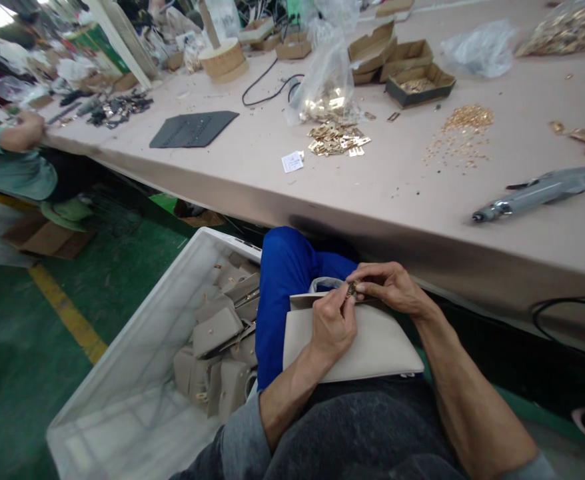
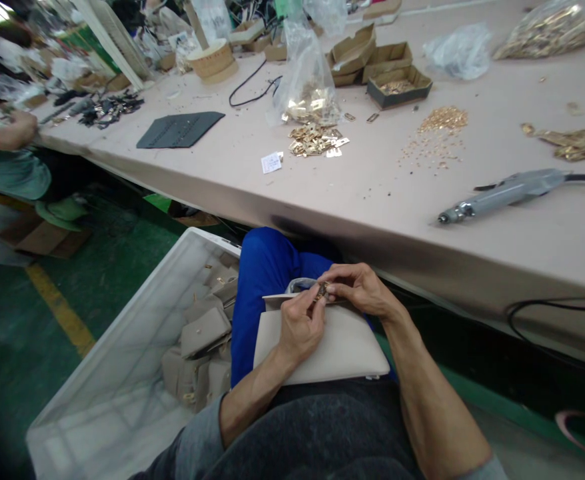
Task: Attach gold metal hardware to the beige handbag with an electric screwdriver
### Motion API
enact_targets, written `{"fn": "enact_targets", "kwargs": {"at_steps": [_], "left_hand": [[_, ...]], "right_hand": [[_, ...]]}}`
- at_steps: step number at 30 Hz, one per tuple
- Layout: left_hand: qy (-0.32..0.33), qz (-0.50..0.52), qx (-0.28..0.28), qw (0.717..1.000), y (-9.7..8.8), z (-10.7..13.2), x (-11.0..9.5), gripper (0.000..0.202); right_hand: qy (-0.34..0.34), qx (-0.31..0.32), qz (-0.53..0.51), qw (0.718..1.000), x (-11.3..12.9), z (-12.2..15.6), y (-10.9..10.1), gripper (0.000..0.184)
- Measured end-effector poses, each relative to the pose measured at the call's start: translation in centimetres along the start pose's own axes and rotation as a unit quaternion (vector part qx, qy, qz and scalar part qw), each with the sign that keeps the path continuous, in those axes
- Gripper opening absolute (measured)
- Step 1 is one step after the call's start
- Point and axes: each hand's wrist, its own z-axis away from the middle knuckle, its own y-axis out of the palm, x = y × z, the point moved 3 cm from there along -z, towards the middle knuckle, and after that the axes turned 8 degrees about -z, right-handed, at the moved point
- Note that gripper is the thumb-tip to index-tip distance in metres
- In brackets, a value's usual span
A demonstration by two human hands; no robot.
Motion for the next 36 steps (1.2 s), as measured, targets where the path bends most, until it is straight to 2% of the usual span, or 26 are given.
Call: {"fn": "enact_targets", "kwargs": {"at_steps": [7,15,21,27,36], "left_hand": [[0.003,-0.003,0.003,1.000,-0.4,-0.3,-0.5,0.028],[0.019,-0.001,0.008,1.000,-0.2,-0.5,-1.0,0.029],[0.022,-0.035,0.011,0.999,-0.2,-0.7,-1.3,0.023],[0.044,-0.056,0.019,0.997,0.1,-0.5,-1.4,0.026],[0.084,-0.149,0.040,0.984,0.8,0.0,-0.9,0.031]], "right_hand": [[-0.016,0.035,0.018,0.999,0.7,-0.1,-0.1,0.032],[-0.015,0.032,0.007,0.999,0.9,0.2,0.0,0.029],[-0.024,0.026,-0.021,0.999,0.7,0.3,-0.1,0.035],[-0.019,0.035,-0.027,0.999,0.8,0.3,-0.2,0.032],[-0.002,0.047,-0.018,0.999,1.3,0.5,-0.2,0.030]]}}
